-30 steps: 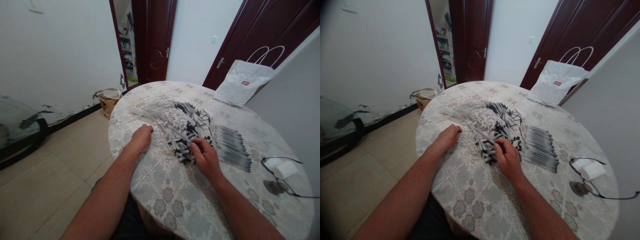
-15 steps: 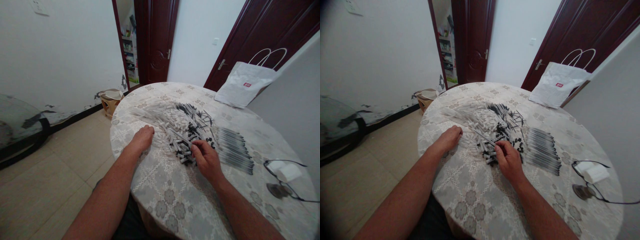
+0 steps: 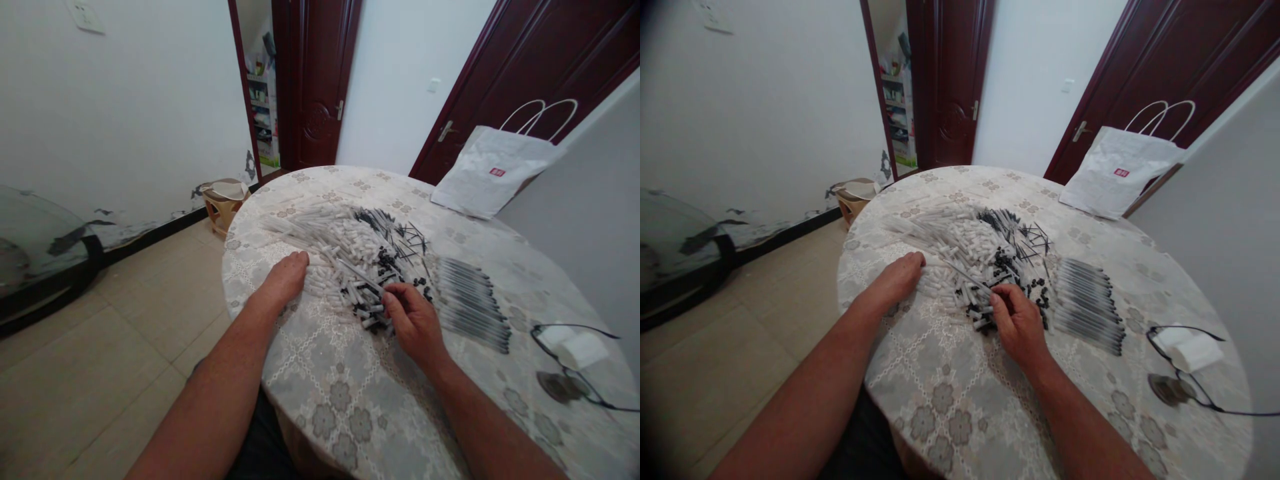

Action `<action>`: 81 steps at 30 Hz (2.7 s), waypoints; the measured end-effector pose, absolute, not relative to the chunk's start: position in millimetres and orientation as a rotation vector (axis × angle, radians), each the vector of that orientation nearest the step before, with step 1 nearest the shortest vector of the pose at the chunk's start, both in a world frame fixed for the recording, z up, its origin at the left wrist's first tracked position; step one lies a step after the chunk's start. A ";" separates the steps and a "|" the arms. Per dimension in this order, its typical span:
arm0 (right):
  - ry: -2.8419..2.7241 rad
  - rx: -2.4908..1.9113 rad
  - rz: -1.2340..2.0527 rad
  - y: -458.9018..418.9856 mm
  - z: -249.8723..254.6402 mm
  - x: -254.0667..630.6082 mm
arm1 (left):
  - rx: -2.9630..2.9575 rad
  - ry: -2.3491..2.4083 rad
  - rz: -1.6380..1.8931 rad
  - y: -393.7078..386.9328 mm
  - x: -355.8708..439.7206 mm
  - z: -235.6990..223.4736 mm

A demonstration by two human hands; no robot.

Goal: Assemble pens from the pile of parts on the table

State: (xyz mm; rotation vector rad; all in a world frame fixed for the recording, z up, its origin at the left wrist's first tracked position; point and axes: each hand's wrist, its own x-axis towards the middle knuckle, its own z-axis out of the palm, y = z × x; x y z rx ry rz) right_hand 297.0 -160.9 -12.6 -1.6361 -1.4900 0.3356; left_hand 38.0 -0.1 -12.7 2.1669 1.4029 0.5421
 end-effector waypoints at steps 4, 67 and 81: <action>-1.487 -1.643 0.342 -160.6 -14.0 296.8 | 2.159 1.312 0.730 -3.6 35.8 -5.3; -1.574 -1.571 0.373 -164.7 -3.5 280.2 | 0.927 0.760 0.975 -41.4 80.7 8.8; -1.229 -1.467 1.087 -150.8 1.9 279.3 | 1.023 0.810 0.996 -41.9 82.8 13.0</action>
